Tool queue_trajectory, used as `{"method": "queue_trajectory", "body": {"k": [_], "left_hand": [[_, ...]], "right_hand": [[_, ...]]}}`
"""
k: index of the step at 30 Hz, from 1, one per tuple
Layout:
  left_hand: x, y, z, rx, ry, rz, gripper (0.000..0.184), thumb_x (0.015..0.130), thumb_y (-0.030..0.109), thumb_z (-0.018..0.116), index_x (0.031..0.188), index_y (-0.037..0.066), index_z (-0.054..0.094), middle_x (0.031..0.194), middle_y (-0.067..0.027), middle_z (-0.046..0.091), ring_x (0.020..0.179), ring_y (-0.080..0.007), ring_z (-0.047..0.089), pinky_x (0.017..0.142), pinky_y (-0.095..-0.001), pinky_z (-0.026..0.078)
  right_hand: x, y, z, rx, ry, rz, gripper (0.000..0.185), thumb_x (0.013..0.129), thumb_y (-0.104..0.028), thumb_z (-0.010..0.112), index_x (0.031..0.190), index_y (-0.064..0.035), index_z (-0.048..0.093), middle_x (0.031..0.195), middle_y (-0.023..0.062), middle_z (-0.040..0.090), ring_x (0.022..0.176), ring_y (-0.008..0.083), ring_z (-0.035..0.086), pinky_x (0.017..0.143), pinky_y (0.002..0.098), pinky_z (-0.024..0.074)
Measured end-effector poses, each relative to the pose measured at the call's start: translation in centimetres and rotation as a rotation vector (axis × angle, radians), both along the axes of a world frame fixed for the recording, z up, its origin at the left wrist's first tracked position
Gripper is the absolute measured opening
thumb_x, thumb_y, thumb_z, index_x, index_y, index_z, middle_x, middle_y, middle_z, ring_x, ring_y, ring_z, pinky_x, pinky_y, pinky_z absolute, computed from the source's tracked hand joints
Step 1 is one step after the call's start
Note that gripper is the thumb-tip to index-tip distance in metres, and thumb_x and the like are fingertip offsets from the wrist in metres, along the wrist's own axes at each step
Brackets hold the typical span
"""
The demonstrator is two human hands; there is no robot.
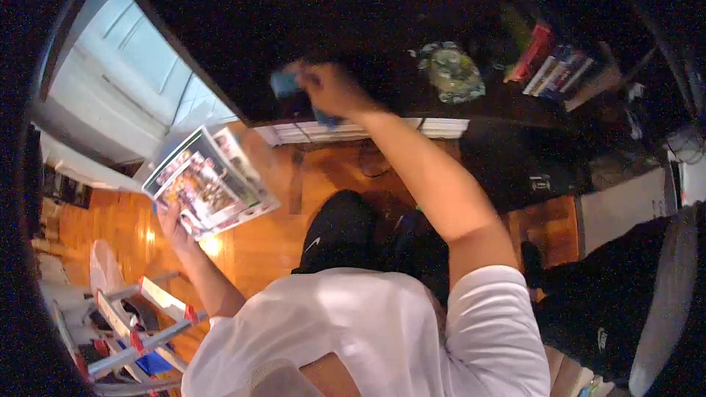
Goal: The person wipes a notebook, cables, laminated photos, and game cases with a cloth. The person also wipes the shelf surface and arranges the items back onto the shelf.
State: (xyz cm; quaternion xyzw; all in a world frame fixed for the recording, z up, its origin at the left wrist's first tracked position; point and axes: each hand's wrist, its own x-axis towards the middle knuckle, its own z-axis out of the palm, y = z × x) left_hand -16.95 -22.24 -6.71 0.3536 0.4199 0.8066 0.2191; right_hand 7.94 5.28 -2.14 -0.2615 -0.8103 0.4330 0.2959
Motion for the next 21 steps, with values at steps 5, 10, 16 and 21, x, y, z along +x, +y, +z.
{"method": "queue_trajectory", "body": {"k": [5, 10, 16, 21], "left_hand": [[-1.0, 0.0, -1.2, 0.037, -0.038, -0.080, 0.056, 0.072, 0.004, 0.058, 0.123, -0.004, 0.037, 0.115, -0.0162, 0.050, 0.100, -0.0237, 0.054, 0.086, -0.0341, 0.043], [-1.0, 0.4, -1.2, 0.067, 0.009, -0.097, 0.055, 0.074, 0.007, 0.057, 0.124, -0.004, 0.035, 0.116, -0.0164, 0.049, 0.102, -0.0242, 0.052, 0.089, -0.0352, 0.040], [-0.5, 1.0, -0.3, 0.086, 0.023, -0.161, 0.051, 0.075, 0.005, 0.057, 0.121, -0.005, 0.038, 0.115, -0.0171, 0.050, 0.101, -0.0248, 0.052, 0.089, -0.0348, 0.040], [-0.7, 0.6, -0.4, 0.101, 0.022, -0.128, 0.056, 0.072, 0.005, 0.058, 0.123, -0.005, 0.036, 0.116, -0.0160, 0.048, 0.102, -0.0241, 0.050, 0.090, -0.0344, 0.039]], "right_hand": [[-2.6, 4.0, -1.1, 0.727, -0.423, -0.372, 0.033, 0.081, -0.020, 0.048, 0.113, -0.0154, 0.055, 0.115, 0.0116, 0.054, 0.106, 0.0308, 0.050, 0.089, 0.0406, 0.0401], [-7.6, -4.0, -1.1, 0.433, -0.316, -0.103, 0.035, 0.079, -0.019, 0.040, 0.110, -0.0190, 0.056, 0.130, 0.0109, 0.040, 0.121, 0.0303, 0.035, 0.100, 0.0425, 0.0286], [-3.1, -5.4, -4.3, 0.686, -0.221, 0.201, 0.040, 0.075, -0.013, 0.049, 0.113, -0.0213, 0.057, 0.118, 0.0079, 0.053, 0.110, 0.0277, 0.048, 0.092, 0.0383, 0.0385], [3.6, -0.2, -3.9, 0.312, -0.334, -0.073, 0.038, 0.074, -0.007, 0.048, 0.110, -0.0143, 0.058, 0.116, 0.0133, 0.053, 0.107, 0.0320, 0.049, 0.091, 0.0385, 0.0399]]}}
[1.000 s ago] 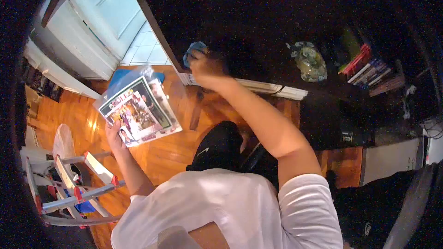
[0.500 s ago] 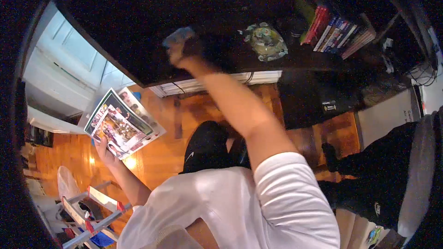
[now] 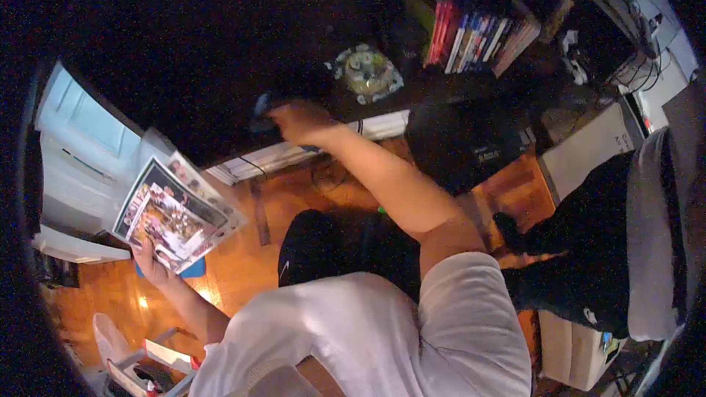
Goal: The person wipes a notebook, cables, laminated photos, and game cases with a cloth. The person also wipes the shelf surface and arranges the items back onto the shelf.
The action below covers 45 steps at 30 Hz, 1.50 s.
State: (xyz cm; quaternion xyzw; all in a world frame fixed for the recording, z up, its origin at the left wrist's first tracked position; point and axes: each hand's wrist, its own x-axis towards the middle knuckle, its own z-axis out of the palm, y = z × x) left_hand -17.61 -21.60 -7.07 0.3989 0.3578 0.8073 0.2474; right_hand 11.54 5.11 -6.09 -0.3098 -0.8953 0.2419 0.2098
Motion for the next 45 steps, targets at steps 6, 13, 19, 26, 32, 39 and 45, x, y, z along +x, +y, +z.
{"method": "queue_trajectory", "body": {"k": [6, 13, 19, 26, 32, 39, 45], "left_hand": [[-0.3, -0.6, -0.6, -0.089, 0.005, 0.041, 0.054, 0.073, 0.010, 0.061, 0.120, -0.005, 0.038, 0.109, -0.0148, 0.052, 0.091, -0.0213, 0.054, 0.079, -0.0310, 0.042], [2.3, -0.3, 2.2, -0.040, -0.050, -0.158, 0.054, 0.072, 0.011, 0.063, 0.118, -0.006, 0.040, 0.102, -0.0145, 0.056, 0.081, -0.0198, 0.056, 0.068, -0.0283, 0.045], [3.0, -0.4, 3.2, -0.038, -0.035, -0.106, 0.054, 0.072, 0.010, 0.063, 0.119, -0.005, 0.039, 0.106, -0.0146, 0.055, 0.089, -0.0218, 0.056, 0.076, -0.0313, 0.044], [2.3, 0.4, 1.7, -0.053, -0.068, 0.061, 0.043, 0.076, 0.011, 0.060, 0.111, -0.004, 0.041, 0.081, -0.0148, 0.059, 0.040, -0.0144, 0.053, 0.025, -0.0217, 0.041], [-0.8, -0.4, -0.6, -0.123, -0.026, -0.056, 0.050, 0.074, 0.008, 0.062, 0.117, -0.005, 0.041, 0.106, -0.0155, 0.055, 0.087, -0.0202, 0.059, 0.073, -0.0282, 0.048], [0.4, 0.1, 0.0, -0.019, -0.022, -0.075, 0.053, 0.074, 0.006, 0.059, 0.121, -0.006, 0.037, 0.115, -0.0158, 0.051, 0.102, -0.0234, 0.052, 0.090, -0.0340, 0.039], [1.0, 0.2, 0.1, -0.003, -0.029, 0.015, 0.057, 0.073, 0.007, 0.060, 0.123, -0.004, 0.035, 0.115, -0.0161, 0.050, 0.102, -0.0235, 0.052, 0.090, -0.0339, 0.039]], "right_hand": [[-5.5, 7.6, -1.8, 0.354, -0.066, -0.240, 0.030, 0.079, -0.015, 0.043, 0.106, -0.0190, 0.056, 0.118, 0.0126, 0.050, 0.111, 0.0306, 0.044, 0.096, 0.0425, 0.0332], [-11.3, 2.6, -2.1, 0.349, -0.190, -0.143, 0.036, 0.080, -0.017, 0.039, 0.112, -0.0115, 0.053, 0.125, 0.0149, 0.043, 0.118, 0.0340, 0.036, 0.099, 0.0450, 0.0272], [-7.8, 2.6, -0.1, 0.323, -0.185, -0.189, 0.041, 0.085, -0.033, 0.040, 0.123, -0.0180, 0.045, 0.135, 0.0107, 0.031, 0.126, 0.0337, 0.025, 0.100, 0.0515, 0.0204], [-0.8, 0.4, 2.1, 0.593, 0.197, -0.398, 0.051, 0.079, -0.044, 0.053, 0.122, -0.0170, 0.047, 0.132, 0.0156, 0.037, 0.124, 0.0368, 0.028, 0.100, 0.0575, 0.0125], [9.0, 2.0, -1.9, 0.594, 0.015, -0.651, 0.043, 0.077, -0.033, 0.057, 0.117, -0.0183, 0.053, 0.125, 0.0149, 0.043, 0.117, 0.0346, 0.037, 0.098, 0.0524, 0.0219], [10.6, -10.0, 14.0, 1.291, 0.685, -0.372, 0.038, 0.065, -0.007, 0.069, 0.101, -0.0088, 0.060, 0.106, 0.0115, 0.053, 0.094, 0.0270, 0.050, 0.083, 0.0348, 0.0377], [14.3, -10.3, 25.9, 1.060, 0.673, -0.464, 0.030, 0.080, -0.011, 0.061, 0.105, 0.0038, 0.056, 0.098, 0.0117, 0.060, 0.092, 0.0185, 0.055, 0.083, 0.0264, 0.0408]]}}
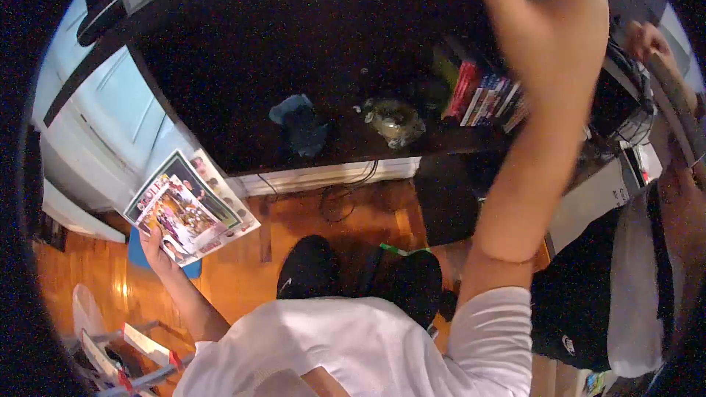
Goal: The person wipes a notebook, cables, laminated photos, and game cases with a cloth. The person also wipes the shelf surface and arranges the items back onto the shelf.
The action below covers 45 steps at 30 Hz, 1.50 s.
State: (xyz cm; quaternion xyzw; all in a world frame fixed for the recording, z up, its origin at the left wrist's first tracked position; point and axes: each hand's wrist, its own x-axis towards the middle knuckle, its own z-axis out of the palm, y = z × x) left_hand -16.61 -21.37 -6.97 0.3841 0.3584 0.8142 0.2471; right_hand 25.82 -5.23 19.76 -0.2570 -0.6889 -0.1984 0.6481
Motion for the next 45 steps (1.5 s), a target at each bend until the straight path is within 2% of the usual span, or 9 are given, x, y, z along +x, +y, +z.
{"method": "queue_trajectory", "body": {"k": [3, 7, 17, 28, 29, 32, 38, 41, 45], "left_hand": [[-0.6, -0.3, -0.8, 0.018, -0.015, 0.024, 0.059, 0.073, 0.007, 0.060, 0.125, -0.002, 0.034, 0.116, -0.0158, 0.049, 0.103, -0.0230, 0.051, 0.090, -0.0333, 0.040], [-0.7, -1.0, -0.9, -0.014, -0.018, 0.080, 0.057, 0.074, 0.005, 0.059, 0.124, -0.002, 0.035, 0.118, -0.0147, 0.048, 0.104, -0.0226, 0.051, 0.090, -0.0326, 0.040], [-0.2, -1.7, -0.4, -0.066, -0.016, 0.146, 0.052, 0.075, 0.003, 0.057, 0.122, -0.003, 0.038, 0.116, -0.0164, 0.050, 0.105, -0.0240, 0.052, 0.092, -0.0337, 0.039], [0.0, -1.9, -0.4, -0.118, -0.026, 0.166, 0.051, 0.076, 0.003, 0.052, 0.125, 0.000, 0.036, 0.118, -0.0146, 0.049, 0.105, -0.0240, 0.052, 0.090, -0.0349, 0.042], [0.0, -1.9, -0.3, -0.104, -0.010, 0.122, 0.051, 0.076, 0.002, 0.052, 0.125, 0.000, 0.036, 0.117, -0.0146, 0.049, 0.105, -0.0237, 0.052, 0.090, -0.0346, 0.042], [0.6, -1.9, 0.4, -0.162, -0.005, 0.172, 0.050, 0.076, 0.006, 0.056, 0.121, -0.004, 0.038, 0.112, -0.0162, 0.052, 0.099, -0.0218, 0.055, 0.086, -0.0315, 0.044], [1.2, -1.5, 1.1, -0.233, -0.072, 0.326, 0.044, 0.078, 0.008, 0.055, 0.118, -0.001, 0.040, 0.087, -0.0129, 0.058, 0.040, -0.0066, 0.048, 0.027, -0.0162, 0.033], [1.7, -1.2, 1.7, -0.198, -0.085, 0.275, 0.041, 0.079, 0.006, 0.054, 0.118, -0.001, 0.042, 0.094, -0.0137, 0.058, 0.046, -0.0084, 0.052, 0.031, -0.0176, 0.037], [3.2, 0.0, 2.5, -0.151, -0.193, 0.383, 0.042, 0.078, 0.004, 0.052, 0.118, -0.002, 0.042, 0.101, -0.0130, 0.057, 0.057, -0.0117, 0.057, 0.039, -0.0182, 0.043]], "right_hand": [[0.4, 1.1, 2.2, -0.497, -0.321, -0.111, 0.056, 0.080, -0.035, 0.060, 0.127, -0.0096, 0.042, 0.121, 0.0144, 0.050, 0.106, 0.0251, 0.051, 0.087, 0.0323, 0.0437], [2.1, 3.3, 2.4, -0.711, -0.544, -0.126, 0.040, 0.085, -0.032, 0.054, 0.113, -0.0022, 0.055, 0.095, 0.0090, 0.062, 0.081, 0.0150, 0.057, 0.073, 0.0282, 0.0461], [4.4, 1.3, -7.3, 0.111, -0.222, 0.204, 0.031, 0.080, -0.018, 0.058, 0.102, 0.0042, 0.055, 0.088, 0.0137, 0.057, 0.077, 0.0264, 0.054, 0.070, 0.0338, 0.0427], [-21.5, 11.5, -27.4, -1.323, 0.160, 0.582, 0.031, 0.085, -0.029, 0.051, 0.094, -0.0009, 0.060, 0.093, 0.0165, 0.062, 0.091, 0.0311, 0.057, 0.076, 0.0359, 0.0443], [-24.7, 14.7, -32.3, -1.060, -0.001, 0.397, 0.027, 0.083, -0.023, 0.050, 0.091, 0.0001, 0.061, 0.095, 0.0184, 0.061, 0.093, 0.0342, 0.056, 0.075, 0.0386, 0.0450], [-26.0, 13.6, -31.6, -0.696, -0.589, 0.101, 0.023, 0.076, -0.012, 0.047, 0.083, 0.0000, 0.064, 0.088, 0.0247, 0.060, 0.086, 0.0382, 0.058, 0.075, 0.0439, 0.0467], [-25.4, 11.1, -26.3, -0.977, -0.706, 0.097, 0.024, 0.073, -0.016, 0.048, 0.081, -0.0048, 0.067, 0.085, 0.0174, 0.064, 0.079, 0.0310, 0.063, 0.068, 0.0421, 0.0504], [-29.1, 13.9, -27.8, -0.904, -0.624, 0.086, 0.027, 0.080, -0.026, 0.046, 0.088, -0.0103, 0.067, 0.084, 0.0096, 0.066, 0.076, 0.0258, 0.063, 0.064, 0.0398, 0.0478], [-24.6, 11.9, -21.4, -1.053, -0.677, 0.398, 0.035, 0.084, -0.026, 0.044, 0.106, -0.0014, 0.057, 0.102, 0.0258, 0.055, 0.096, 0.0399, 0.053, 0.084, 0.0447, 0.0434]]}}
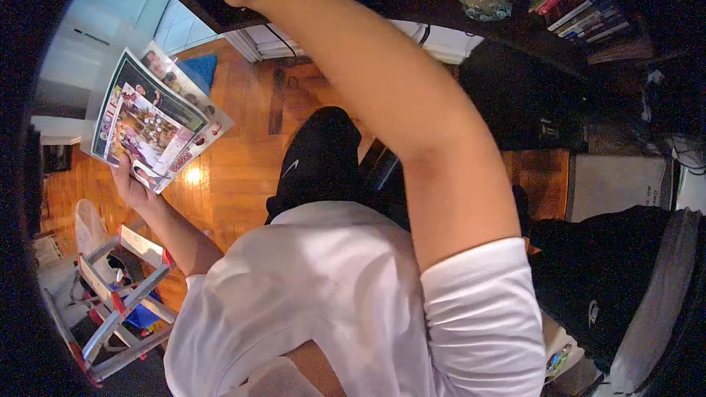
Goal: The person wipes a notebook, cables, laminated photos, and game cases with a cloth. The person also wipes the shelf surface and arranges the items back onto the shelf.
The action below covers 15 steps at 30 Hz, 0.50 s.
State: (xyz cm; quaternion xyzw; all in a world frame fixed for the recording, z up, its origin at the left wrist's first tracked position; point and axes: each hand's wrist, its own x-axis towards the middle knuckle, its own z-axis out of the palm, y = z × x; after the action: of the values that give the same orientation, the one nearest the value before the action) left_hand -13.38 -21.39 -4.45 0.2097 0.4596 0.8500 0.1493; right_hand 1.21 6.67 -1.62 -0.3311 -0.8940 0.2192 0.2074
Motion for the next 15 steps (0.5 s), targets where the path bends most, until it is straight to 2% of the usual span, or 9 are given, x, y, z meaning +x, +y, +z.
{"method": "queue_trajectory", "body": {"k": [3, 6, 8, 9, 10, 11, 12, 13, 15], "left_hand": [[0.2, 0.4, 0.3, -0.011, -0.032, 0.035, 0.043, 0.078, 0.004, 0.052, 0.119, -0.003, 0.041, 0.101, -0.0142, 0.057, 0.054, -0.0108, 0.056, 0.037, -0.0172, 0.042], [-1.9, -1.1, -1.2, -0.055, 0.069, -0.139, 0.044, 0.078, 0.005, 0.051, 0.119, -0.003, 0.040, 0.100, -0.0151, 0.057, 0.051, -0.0096, 0.055, 0.036, -0.0163, 0.041], [-2.2, -1.3, -1.5, -0.071, 0.076, -0.124, 0.044, 0.078, 0.006, 0.051, 0.119, -0.003, 0.040, 0.100, -0.0155, 0.057, 0.048, -0.0088, 0.054, 0.034, -0.0160, 0.040], [-2.2, -1.4, -1.5, -0.084, 0.075, -0.122, 0.043, 0.078, 0.006, 0.051, 0.119, -0.003, 0.040, 0.099, -0.0155, 0.057, 0.047, -0.0087, 0.054, 0.033, -0.0160, 0.040], [-2.3, -1.5, -1.5, -0.097, 0.074, -0.121, 0.043, 0.078, 0.006, 0.051, 0.119, -0.003, 0.040, 0.099, -0.0155, 0.057, 0.046, -0.0085, 0.053, 0.032, -0.0160, 0.039], [-2.5, -1.7, -1.3, -0.113, 0.069, -0.130, 0.042, 0.078, 0.006, 0.051, 0.118, -0.003, 0.041, 0.098, -0.0154, 0.057, 0.045, -0.0086, 0.053, 0.032, -0.0162, 0.039], [-2.8, -1.9, -1.3, -0.130, 0.057, -0.133, 0.042, 0.078, 0.006, 0.051, 0.118, -0.003, 0.041, 0.098, -0.0155, 0.057, 0.045, -0.0086, 0.053, 0.031, -0.0164, 0.039], [-3.0, -2.1, -1.3, -0.147, 0.046, -0.138, 0.042, 0.078, 0.006, 0.051, 0.118, -0.002, 0.041, 0.098, -0.0155, 0.057, 0.044, -0.0086, 0.052, 0.031, -0.0165, 0.039], [-3.6, -2.5, -1.2, -0.178, 0.038, -0.152, 0.043, 0.078, 0.004, 0.051, 0.119, -0.002, 0.040, 0.100, -0.0155, 0.057, 0.051, -0.0099, 0.054, 0.036, -0.0173, 0.041]], "right_hand": [[2.5, -1.3, 2.0, 0.036, 0.079, -0.110, 0.033, 0.085, -0.028, 0.044, 0.103, -0.0042, 0.059, 0.099, 0.0229, 0.059, 0.095, 0.0372, 0.056, 0.083, 0.0430, 0.0445], [4.5, -0.2, -3.5, 0.128, 0.382, 0.016, 0.031, 0.082, -0.035, 0.049, 0.084, -0.0083, 0.066, 0.075, 0.0099, 0.065, 0.069, 0.0244, 0.062, 0.063, 0.0373, 0.0481], [10.8, -4.1, -3.1, -0.318, 0.228, 0.180, 0.034, 0.081, -0.039, 0.053, 0.077, -0.0071, 0.063, 0.067, 0.0090, 0.062, 0.064, 0.0234, 0.060, 0.060, 0.0345, 0.0474], [12.6, -4.2, -4.9, -0.361, 0.220, 0.346, 0.034, 0.083, -0.036, 0.058, 0.077, -0.0031, 0.060, 0.059, 0.0025, 0.056, 0.057, 0.0078, 0.054, 0.052, 0.0244, 0.0452], [13.9, -4.7, -7.3, -0.516, 0.065, 0.331, 0.023, 0.084, -0.026, 0.057, 0.079, -0.0040, 0.060, 0.058, 0.0026, 0.057, 0.052, 0.0090, 0.053, 0.049, 0.0251, 0.0443], [15.5, -4.6, -11.5, -0.295, 0.189, 0.498, 0.015, 0.081, -0.017, 0.055, 0.082, -0.0037, 0.061, 0.062, 0.0042, 0.058, 0.054, 0.0106, 0.054, 0.052, 0.0247, 0.0447], [17.0, -6.8, -9.6, -0.775, -0.331, 0.162, 0.025, 0.072, -0.018, 0.057, 0.093, -0.0060, 0.059, 0.077, 0.0126, 0.063, 0.061, 0.0220, 0.058, 0.058, 0.0346, 0.0460], [18.9, -6.5, -15.3, -0.500, -0.568, 0.359, 0.041, 0.068, -0.016, 0.058, 0.108, -0.0101, 0.055, 0.088, 0.0145, 0.063, 0.077, 0.0267, 0.060, 0.070, 0.0413, 0.0465], [22.0, -10.1, -19.8, -0.207, -0.975, 0.214, 0.048, 0.068, -0.017, 0.057, 0.116, -0.0210, 0.053, 0.120, 0.0103, 0.051, 0.120, 0.0295, 0.038, 0.099, 0.0555, 0.0223]]}}
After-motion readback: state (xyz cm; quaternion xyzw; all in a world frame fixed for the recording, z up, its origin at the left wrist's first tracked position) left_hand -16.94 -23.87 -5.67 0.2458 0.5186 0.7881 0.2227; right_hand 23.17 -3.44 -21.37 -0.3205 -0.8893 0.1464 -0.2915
